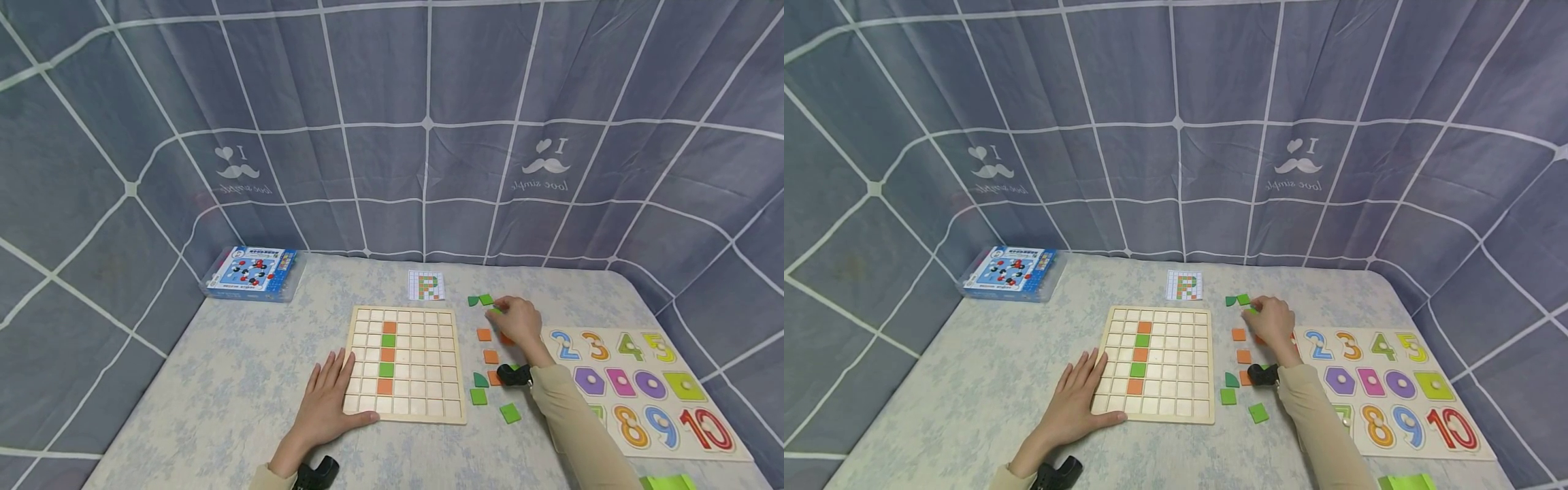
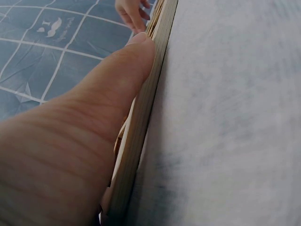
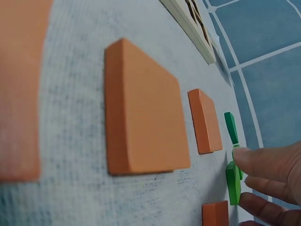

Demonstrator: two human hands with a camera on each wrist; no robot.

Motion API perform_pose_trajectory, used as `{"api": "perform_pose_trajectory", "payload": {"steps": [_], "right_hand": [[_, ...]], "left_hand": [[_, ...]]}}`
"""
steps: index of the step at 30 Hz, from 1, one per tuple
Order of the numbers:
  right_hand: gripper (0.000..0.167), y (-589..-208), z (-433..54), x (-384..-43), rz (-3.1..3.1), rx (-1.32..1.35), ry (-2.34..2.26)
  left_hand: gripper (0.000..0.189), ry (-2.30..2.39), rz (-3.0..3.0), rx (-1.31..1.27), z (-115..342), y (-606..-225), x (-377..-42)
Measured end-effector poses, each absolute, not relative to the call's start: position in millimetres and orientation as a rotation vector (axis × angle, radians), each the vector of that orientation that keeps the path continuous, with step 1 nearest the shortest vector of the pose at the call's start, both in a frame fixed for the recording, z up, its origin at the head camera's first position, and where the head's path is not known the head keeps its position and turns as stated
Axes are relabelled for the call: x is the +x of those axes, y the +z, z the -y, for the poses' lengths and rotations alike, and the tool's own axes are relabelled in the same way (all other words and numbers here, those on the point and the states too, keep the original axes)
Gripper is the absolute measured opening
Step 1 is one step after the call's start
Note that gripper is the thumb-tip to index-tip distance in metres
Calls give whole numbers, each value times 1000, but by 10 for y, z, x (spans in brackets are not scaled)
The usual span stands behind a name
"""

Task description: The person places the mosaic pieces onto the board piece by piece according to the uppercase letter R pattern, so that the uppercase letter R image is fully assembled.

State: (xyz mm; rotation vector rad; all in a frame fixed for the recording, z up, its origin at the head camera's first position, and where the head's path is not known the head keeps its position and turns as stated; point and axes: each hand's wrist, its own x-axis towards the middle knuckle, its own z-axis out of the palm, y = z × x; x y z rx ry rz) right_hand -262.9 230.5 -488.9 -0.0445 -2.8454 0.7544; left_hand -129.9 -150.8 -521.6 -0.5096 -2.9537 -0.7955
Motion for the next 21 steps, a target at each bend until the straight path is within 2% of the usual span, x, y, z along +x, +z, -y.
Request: {"api": "perform_pose_trajectory", "payload": {"steps": [16,21], "right_hand": [[40,-4836,-2332,-2698,2988,-232,825],[36,-4844,-2317,-2701,2962,-232,867]], "left_hand": [[111,-788,2950,-510,1505,-5213,-1300],[111,-788,2961,-503,1502,-5213,-1299]]}}
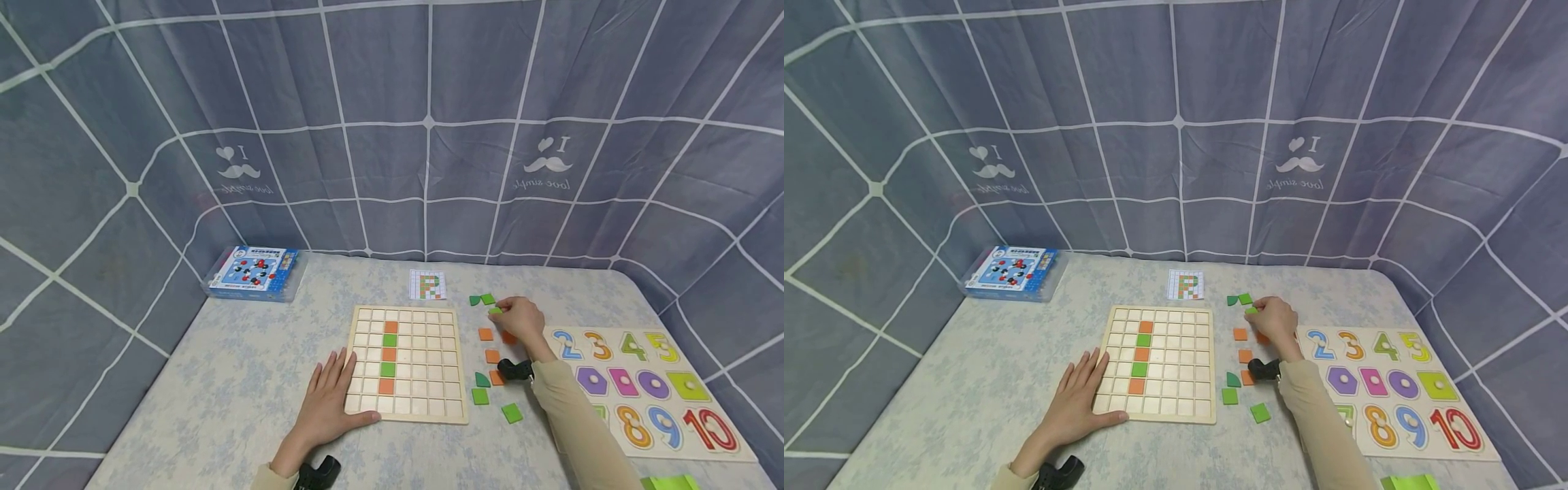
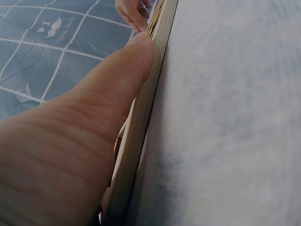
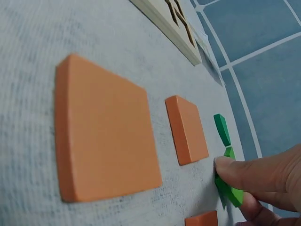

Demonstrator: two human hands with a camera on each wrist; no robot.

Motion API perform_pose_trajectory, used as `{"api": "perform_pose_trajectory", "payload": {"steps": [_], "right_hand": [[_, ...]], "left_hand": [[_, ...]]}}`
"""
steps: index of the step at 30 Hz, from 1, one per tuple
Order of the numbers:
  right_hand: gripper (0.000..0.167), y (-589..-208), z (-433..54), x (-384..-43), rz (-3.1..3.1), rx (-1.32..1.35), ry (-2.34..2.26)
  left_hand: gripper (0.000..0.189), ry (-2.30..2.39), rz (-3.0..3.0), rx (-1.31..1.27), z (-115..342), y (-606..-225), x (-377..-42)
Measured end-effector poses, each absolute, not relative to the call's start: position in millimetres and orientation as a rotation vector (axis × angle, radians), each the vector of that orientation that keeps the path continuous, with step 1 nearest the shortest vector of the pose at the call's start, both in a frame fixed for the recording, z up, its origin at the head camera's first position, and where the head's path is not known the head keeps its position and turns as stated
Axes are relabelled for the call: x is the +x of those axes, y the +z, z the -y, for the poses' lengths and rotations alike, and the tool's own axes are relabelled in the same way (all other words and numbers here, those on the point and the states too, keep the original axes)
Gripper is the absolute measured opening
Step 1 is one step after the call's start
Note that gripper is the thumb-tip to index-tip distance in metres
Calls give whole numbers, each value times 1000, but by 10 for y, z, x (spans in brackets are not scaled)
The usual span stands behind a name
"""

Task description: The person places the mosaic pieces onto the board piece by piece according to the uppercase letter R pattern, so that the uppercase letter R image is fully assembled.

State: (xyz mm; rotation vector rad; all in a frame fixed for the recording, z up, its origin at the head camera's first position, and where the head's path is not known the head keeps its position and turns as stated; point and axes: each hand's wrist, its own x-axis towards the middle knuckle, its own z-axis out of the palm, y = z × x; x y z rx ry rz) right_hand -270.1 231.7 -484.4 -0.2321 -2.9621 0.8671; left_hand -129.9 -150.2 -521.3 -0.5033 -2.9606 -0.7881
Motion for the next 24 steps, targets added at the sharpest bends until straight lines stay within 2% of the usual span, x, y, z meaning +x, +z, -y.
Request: {"api": "perform_pose_trajectory", "payload": {"steps": [6,11,24], "right_hand": [[24,-4847,-2305,-2682,2918,-152,928],[22,-4820,-2208,-2610,2876,-89,976],[18,-4747,-1396,-2132,2761,354,1193]], "left_hand": [[111,-789,2975,-496,1499,-5200,-1296],[111,-787,2973,-496,1504,-5193,-1287],[111,-793,2984,-494,1510,-5191,-1297]]}}
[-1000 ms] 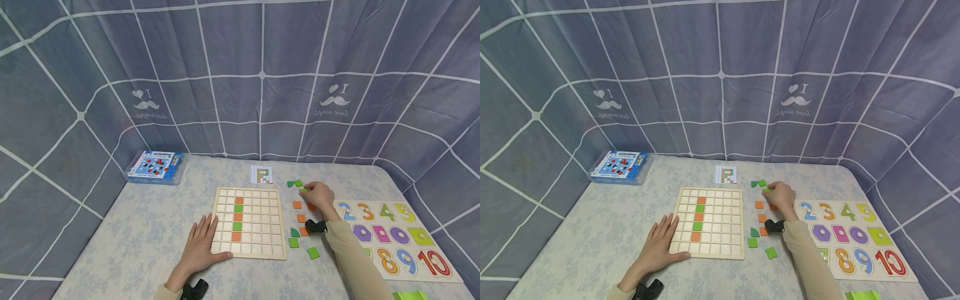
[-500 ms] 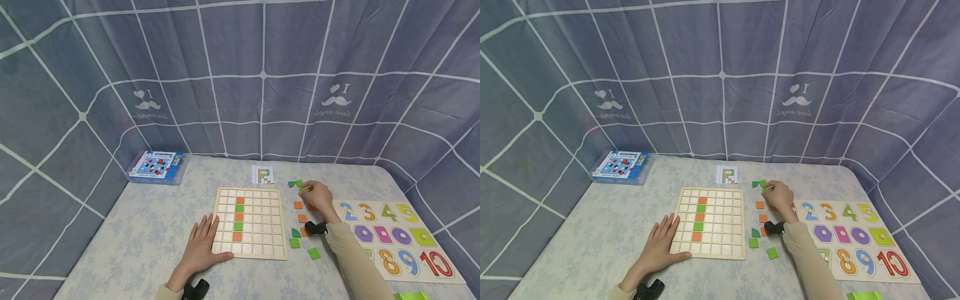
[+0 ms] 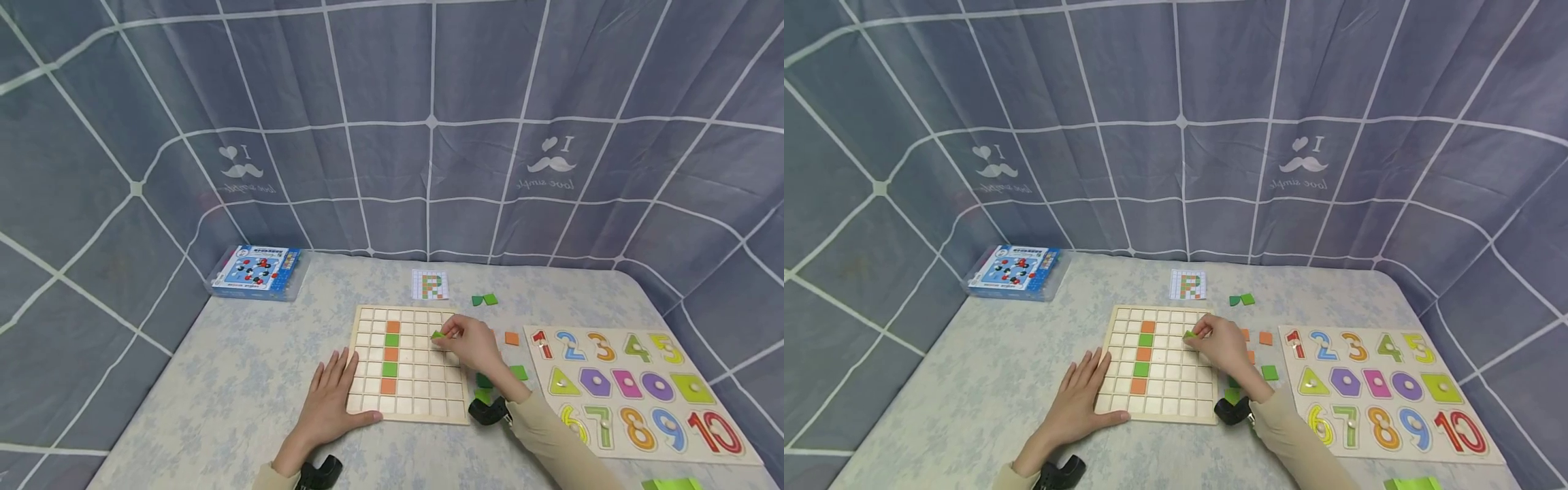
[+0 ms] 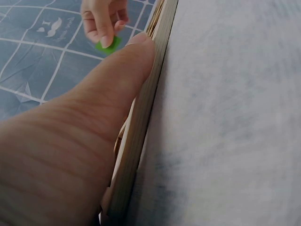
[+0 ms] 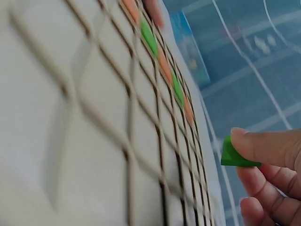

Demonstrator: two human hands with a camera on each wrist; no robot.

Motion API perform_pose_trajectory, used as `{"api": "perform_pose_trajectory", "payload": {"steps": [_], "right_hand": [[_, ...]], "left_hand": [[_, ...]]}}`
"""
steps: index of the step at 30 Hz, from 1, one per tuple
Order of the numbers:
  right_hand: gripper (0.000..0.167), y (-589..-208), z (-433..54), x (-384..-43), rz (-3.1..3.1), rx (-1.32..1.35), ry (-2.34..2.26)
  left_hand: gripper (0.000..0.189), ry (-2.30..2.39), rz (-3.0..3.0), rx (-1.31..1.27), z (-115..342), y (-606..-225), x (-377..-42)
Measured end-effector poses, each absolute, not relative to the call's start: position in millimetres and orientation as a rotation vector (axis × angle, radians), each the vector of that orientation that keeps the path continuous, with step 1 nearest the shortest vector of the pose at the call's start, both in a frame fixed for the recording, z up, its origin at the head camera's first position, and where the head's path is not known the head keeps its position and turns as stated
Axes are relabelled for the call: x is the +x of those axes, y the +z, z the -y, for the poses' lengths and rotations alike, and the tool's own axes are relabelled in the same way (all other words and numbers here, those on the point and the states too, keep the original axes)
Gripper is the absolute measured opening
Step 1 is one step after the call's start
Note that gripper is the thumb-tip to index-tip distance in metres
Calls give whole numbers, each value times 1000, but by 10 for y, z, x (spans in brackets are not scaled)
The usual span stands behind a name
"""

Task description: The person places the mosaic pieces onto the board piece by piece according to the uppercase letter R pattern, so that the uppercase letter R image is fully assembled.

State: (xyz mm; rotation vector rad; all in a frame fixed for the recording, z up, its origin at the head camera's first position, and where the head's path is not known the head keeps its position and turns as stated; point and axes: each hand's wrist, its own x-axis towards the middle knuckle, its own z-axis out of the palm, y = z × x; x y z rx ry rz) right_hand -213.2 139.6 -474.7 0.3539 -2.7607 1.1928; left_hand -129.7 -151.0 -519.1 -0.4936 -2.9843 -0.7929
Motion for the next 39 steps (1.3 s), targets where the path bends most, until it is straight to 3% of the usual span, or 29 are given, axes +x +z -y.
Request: {"api": "perform_pose_trajectory", "payload": {"steps": [14,39], "right_hand": [[13,-4862,-791,-1646,2857,904,1273],[13,-4911,-650,-1518,2796,932,1044]], "left_hand": [[112,-784,2960,-505,1493,-5180,-1292],[112,-792,2962,-504,1501,-5184,-1289]]}}
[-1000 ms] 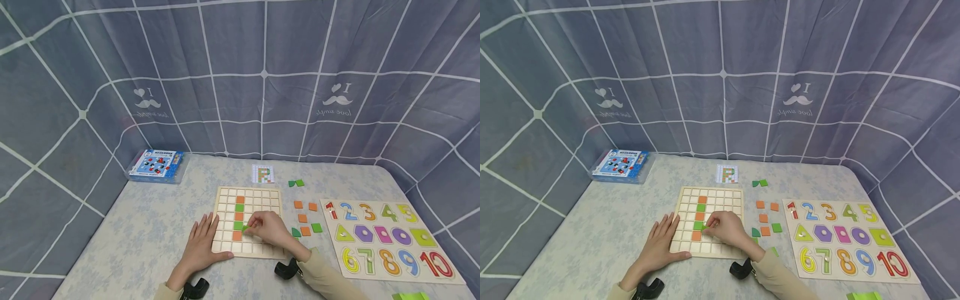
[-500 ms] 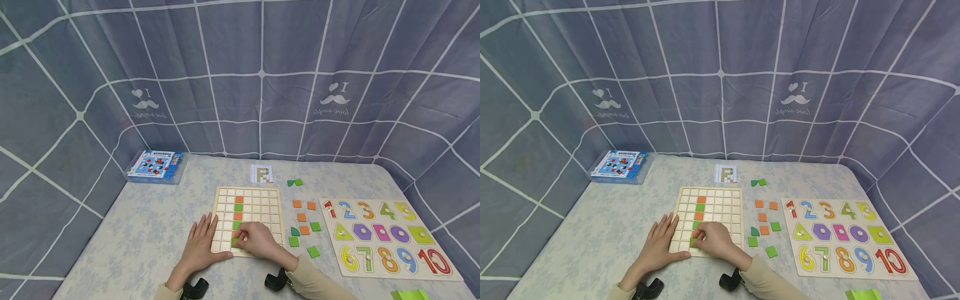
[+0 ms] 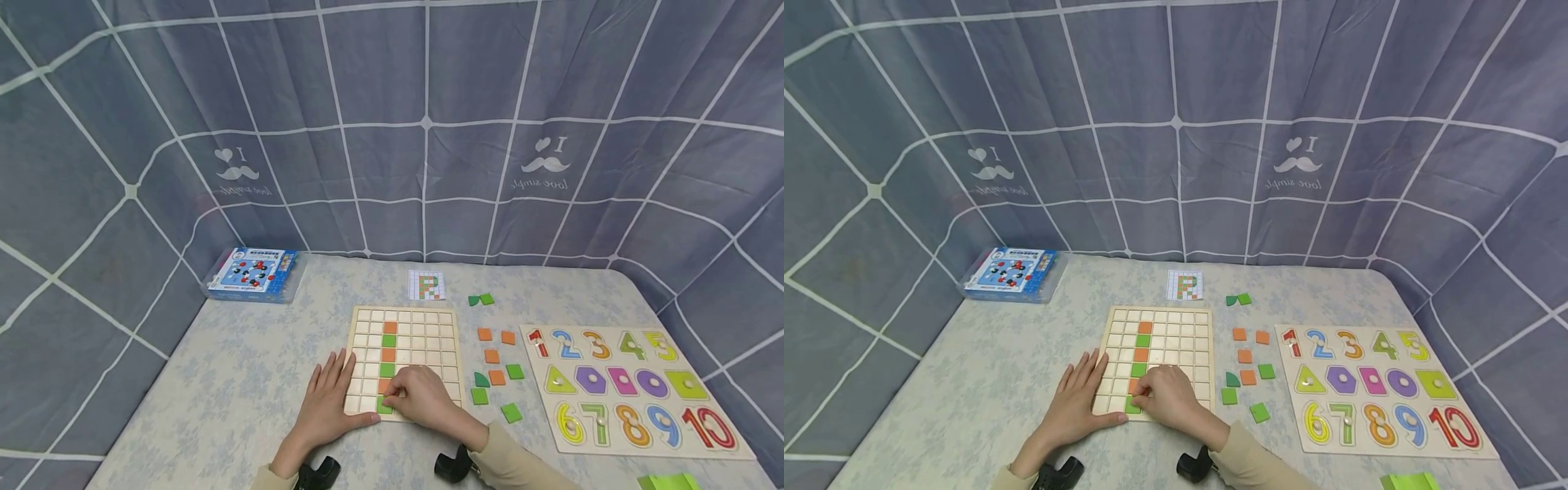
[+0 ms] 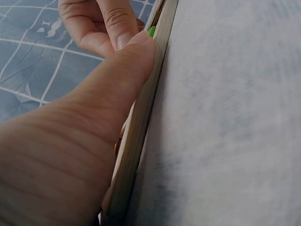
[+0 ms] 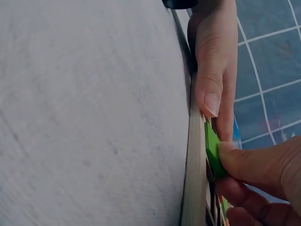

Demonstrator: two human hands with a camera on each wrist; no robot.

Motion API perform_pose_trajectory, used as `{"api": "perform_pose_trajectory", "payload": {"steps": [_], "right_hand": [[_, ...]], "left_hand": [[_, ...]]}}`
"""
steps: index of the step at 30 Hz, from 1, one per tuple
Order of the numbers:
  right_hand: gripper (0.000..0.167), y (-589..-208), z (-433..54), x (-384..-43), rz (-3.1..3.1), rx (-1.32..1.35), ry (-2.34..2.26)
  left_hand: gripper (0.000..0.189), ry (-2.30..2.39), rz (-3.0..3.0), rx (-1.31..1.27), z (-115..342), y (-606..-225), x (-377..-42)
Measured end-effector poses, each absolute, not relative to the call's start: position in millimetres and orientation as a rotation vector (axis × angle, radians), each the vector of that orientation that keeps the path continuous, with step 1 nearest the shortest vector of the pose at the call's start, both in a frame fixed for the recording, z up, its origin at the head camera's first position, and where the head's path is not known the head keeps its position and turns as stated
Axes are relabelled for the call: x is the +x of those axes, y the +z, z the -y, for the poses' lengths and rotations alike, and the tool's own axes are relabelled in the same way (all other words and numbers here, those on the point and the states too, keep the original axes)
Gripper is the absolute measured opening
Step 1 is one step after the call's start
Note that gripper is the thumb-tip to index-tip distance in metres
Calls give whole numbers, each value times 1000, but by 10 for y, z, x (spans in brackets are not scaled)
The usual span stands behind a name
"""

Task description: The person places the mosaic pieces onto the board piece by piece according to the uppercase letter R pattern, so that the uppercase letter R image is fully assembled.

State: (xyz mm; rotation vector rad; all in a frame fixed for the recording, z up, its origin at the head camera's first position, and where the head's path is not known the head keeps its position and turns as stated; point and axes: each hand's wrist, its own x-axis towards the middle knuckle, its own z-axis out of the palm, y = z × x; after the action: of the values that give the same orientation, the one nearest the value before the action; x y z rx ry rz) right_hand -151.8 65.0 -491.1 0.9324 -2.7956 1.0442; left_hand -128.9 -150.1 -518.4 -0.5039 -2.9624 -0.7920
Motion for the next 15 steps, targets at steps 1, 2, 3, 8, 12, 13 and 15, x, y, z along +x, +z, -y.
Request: {"api": "perform_pose_trajectory", "payload": {"steps": [1,2,3,8,12,13,15], "right_hand": [[15,-4908,-647,-1518,2791,931,1025],[16,-4906,-646,-1519,2785,934,1008],[18,-4903,-645,-1521,2781,938,993],[18,-4890,-651,-1532,2777,965,987],[18,-4885,-670,-1543,2771,1009,990],[18,-4887,-676,-1548,2768,1024,986],[17,-4891,-689,-1558,2759,1057,980]], "left_hand": [[112,-792,2960,-505,1500,-5183,-1288],[112,-790,2956,-505,1499,-5183,-1287],[112,-789,2954,-506,1499,-5183,-1286],[112,-783,2947,-504,1498,-5187,-1290],[112,-780,2953,-504,1500,-5194,-1296],[112,-780,2955,-504,1500,-5195,-1297],[112,-780,2958,-504,1500,-5200,-1299]]}}
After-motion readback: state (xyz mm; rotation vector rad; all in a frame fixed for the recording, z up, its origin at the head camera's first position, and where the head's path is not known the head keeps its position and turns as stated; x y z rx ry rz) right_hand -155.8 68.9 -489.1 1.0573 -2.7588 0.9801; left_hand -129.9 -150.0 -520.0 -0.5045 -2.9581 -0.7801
